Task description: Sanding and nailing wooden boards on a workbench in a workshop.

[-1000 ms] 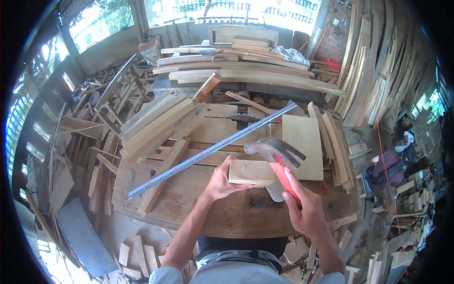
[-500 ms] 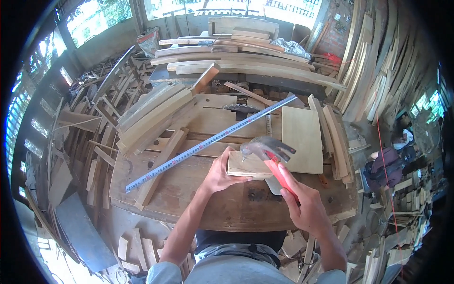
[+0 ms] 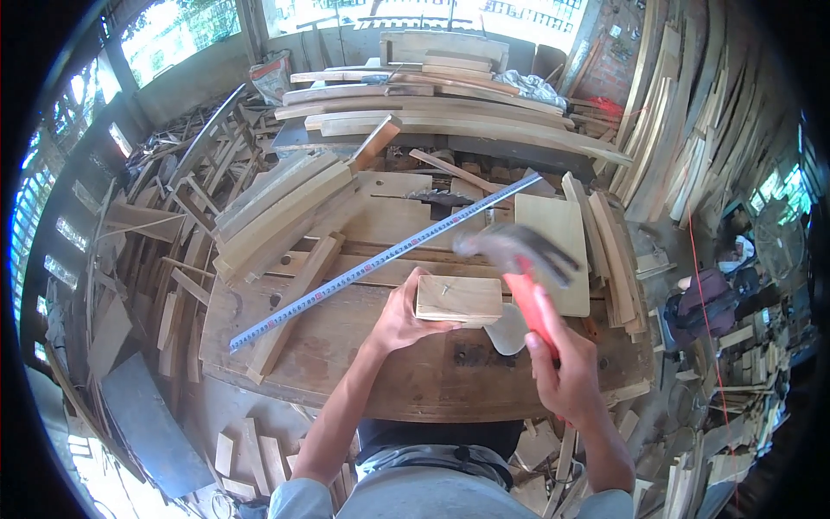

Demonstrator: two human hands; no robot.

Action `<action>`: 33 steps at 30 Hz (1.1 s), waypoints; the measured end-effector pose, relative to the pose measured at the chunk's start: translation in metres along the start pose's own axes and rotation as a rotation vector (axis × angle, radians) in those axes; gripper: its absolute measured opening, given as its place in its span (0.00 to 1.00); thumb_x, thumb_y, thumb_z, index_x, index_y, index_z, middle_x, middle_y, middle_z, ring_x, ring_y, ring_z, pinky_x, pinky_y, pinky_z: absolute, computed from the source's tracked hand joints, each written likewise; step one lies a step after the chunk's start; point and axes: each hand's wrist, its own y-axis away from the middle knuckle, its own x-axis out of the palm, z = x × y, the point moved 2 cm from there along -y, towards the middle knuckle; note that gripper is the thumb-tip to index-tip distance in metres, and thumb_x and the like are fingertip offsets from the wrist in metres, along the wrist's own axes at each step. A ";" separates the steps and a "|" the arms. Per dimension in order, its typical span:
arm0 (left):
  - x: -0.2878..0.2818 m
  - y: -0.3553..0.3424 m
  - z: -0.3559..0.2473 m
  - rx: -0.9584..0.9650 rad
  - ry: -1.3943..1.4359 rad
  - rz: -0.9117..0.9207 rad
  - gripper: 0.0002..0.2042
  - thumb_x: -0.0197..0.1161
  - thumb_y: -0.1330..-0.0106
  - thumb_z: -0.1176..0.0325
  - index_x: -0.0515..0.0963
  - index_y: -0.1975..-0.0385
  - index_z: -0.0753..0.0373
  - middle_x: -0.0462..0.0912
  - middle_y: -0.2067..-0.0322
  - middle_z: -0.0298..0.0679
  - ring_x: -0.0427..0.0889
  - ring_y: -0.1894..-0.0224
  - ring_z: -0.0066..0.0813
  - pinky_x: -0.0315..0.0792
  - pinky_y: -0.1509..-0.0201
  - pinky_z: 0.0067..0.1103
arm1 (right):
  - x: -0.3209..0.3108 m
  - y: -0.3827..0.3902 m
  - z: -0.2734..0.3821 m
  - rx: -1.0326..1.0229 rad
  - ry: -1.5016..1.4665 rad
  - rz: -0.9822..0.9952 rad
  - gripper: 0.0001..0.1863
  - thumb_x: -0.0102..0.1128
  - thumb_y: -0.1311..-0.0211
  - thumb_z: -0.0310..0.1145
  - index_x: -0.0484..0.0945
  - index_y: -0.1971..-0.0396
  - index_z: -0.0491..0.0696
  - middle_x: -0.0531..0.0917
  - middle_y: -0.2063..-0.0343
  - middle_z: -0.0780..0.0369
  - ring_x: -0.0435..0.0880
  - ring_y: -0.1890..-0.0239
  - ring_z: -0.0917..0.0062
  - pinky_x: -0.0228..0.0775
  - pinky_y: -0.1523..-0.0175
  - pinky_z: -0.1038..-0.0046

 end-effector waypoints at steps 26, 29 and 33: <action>0.001 -0.001 0.000 0.001 -0.008 0.000 0.35 0.92 0.53 0.59 0.76 0.49 0.63 0.89 0.56 0.44 0.90 0.51 0.38 0.81 0.42 0.32 | -0.001 -0.001 0.002 0.082 -0.004 0.135 0.29 0.56 0.20 0.29 0.67 0.23 0.45 0.88 0.55 0.45 0.90 0.56 0.50 0.80 0.49 0.59; 0.000 0.002 0.003 -0.004 -0.009 -0.004 0.35 0.92 0.53 0.59 0.76 0.49 0.63 0.89 0.56 0.44 0.90 0.50 0.38 0.81 0.41 0.32 | -0.003 0.007 0.001 0.168 -0.057 -0.007 0.30 0.57 0.22 0.26 0.65 0.23 0.38 0.88 0.51 0.44 0.91 0.61 0.55 0.82 0.53 0.61; 0.003 -0.001 0.003 -0.016 -0.016 0.005 0.35 0.92 0.54 0.61 0.76 0.49 0.63 0.88 0.56 0.41 0.89 0.51 0.34 0.81 0.42 0.30 | 0.003 0.005 -0.005 0.038 -0.050 -0.056 0.32 0.54 0.20 0.27 0.60 0.20 0.38 0.79 0.78 0.61 0.75 0.82 0.82 0.73 0.73 0.72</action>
